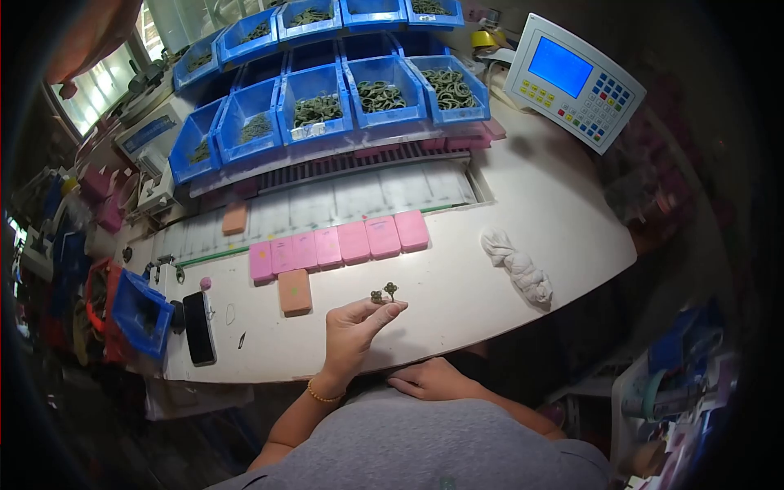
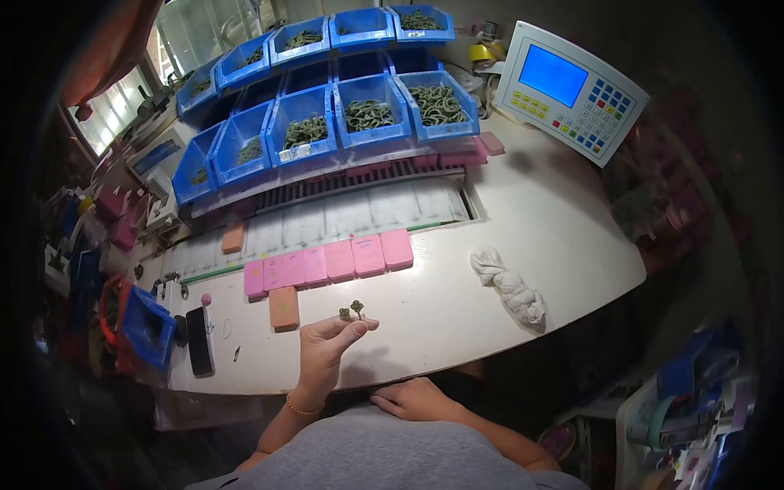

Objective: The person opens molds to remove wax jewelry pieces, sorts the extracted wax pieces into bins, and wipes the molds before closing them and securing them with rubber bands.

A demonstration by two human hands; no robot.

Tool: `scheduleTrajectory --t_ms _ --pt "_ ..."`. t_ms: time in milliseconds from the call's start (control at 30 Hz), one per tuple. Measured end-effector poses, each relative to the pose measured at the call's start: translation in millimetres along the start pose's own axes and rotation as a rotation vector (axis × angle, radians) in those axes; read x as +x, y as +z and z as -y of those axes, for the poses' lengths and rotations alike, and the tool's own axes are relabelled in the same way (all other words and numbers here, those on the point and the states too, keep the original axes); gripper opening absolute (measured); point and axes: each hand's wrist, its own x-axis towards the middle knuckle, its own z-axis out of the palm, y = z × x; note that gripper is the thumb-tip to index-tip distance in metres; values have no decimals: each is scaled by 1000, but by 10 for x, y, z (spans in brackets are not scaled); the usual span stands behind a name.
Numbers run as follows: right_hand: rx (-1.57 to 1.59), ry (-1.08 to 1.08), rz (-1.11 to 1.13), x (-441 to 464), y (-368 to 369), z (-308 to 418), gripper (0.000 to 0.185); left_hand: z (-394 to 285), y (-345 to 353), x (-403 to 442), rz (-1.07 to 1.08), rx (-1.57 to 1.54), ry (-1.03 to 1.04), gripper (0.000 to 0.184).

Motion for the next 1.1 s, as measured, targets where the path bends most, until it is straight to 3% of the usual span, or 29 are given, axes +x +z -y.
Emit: scheduleTrajectory --t_ms 33,100,333,400,733,833,900,933,1000,1100 --pt "-1 2 -3 13 17 1 24 2 3 1 4 0 0 17" --pt "-216 -206 -223 50 63 15 21 10 1 -10 30 -14 37 18" --pt "-348 -293 -325 187 138 51 21 34 -30 -59 69 -32 95 31" --pt "-375 -147 -89 174 170 73 19 19 -27 -78 59 -25 111 35" --pt "-549 -67 161 265 335 105 13 -27 -57 -165 85 -50 130 34" --pt "-499 -100 86 264 260 169 22 -24 -96 -177 44 -26 128 33" --pt "-365 -199 -146 207 65 272 30 -30 -118 -174 1 9 169 34" --pt "-367 -200 -144 189 -17 267 30 -33 -126 -172 0 7 171 34" --pt "-298 -198 -421 148 -192 215 34 -37 -141 -162 3 -52 160 34" --pt "-194 -3 -686 159 -487 -28 29 -41 -142 -131 6 -30 150 33"
